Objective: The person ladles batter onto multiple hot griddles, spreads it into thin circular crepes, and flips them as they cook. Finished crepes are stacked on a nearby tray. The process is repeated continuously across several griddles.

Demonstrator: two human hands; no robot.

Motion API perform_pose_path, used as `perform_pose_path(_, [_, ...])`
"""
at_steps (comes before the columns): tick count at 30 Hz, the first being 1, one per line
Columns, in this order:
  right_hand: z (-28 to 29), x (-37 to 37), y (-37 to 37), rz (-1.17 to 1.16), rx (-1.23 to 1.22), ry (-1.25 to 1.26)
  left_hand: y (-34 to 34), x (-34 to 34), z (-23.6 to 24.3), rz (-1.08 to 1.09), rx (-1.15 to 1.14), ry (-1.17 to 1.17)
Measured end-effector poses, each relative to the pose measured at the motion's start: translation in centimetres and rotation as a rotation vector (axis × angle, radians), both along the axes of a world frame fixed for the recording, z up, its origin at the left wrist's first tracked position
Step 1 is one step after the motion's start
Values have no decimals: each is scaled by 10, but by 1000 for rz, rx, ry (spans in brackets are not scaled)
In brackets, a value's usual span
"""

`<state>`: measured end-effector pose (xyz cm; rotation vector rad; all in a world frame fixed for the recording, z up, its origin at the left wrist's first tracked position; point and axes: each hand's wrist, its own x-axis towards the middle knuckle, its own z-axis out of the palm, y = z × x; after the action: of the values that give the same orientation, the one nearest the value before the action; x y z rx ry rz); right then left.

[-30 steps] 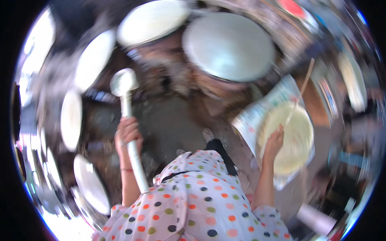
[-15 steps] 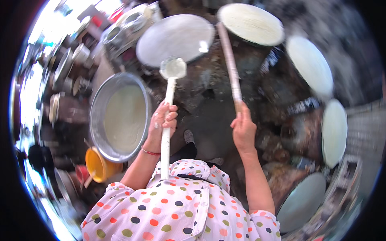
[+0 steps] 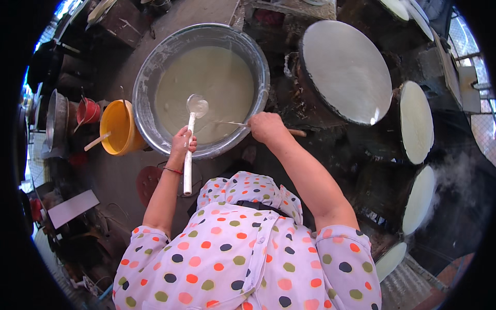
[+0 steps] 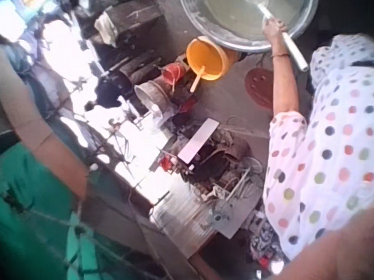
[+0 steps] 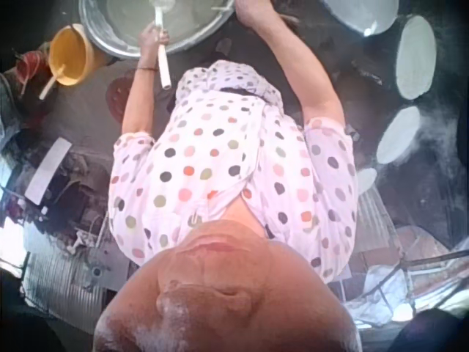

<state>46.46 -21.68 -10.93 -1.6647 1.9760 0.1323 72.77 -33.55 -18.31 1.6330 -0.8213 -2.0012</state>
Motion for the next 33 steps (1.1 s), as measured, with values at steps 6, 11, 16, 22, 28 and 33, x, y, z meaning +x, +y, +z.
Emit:
perform_pose_path(6, [-25, 1, -22, -311, 30, -249, -36, -1, -12, -105, -25, -102])
perform_pose_path(11, [-37, -10, -31, -283, 170, -314, -24, -9, -48, -139, -92, -232])
perform_pose_path(16, [-31, -14, -33, -297, 444, -436, 18, -40, -74, 268, 357, 234])
perform_pose_path(22, [38, -35, -6, -574, 347, -801, 14, -35, 11, 622, 618, 1034])
perform_pose_path(28, [80, -22, -26, -502, -126, -1112, -28, -41, 135, 398, 206, 1206])
perform_pose_path(33, [118, -16, -61, -314, -602, -1102, -41, -47, 252, 204, -341, 1034])
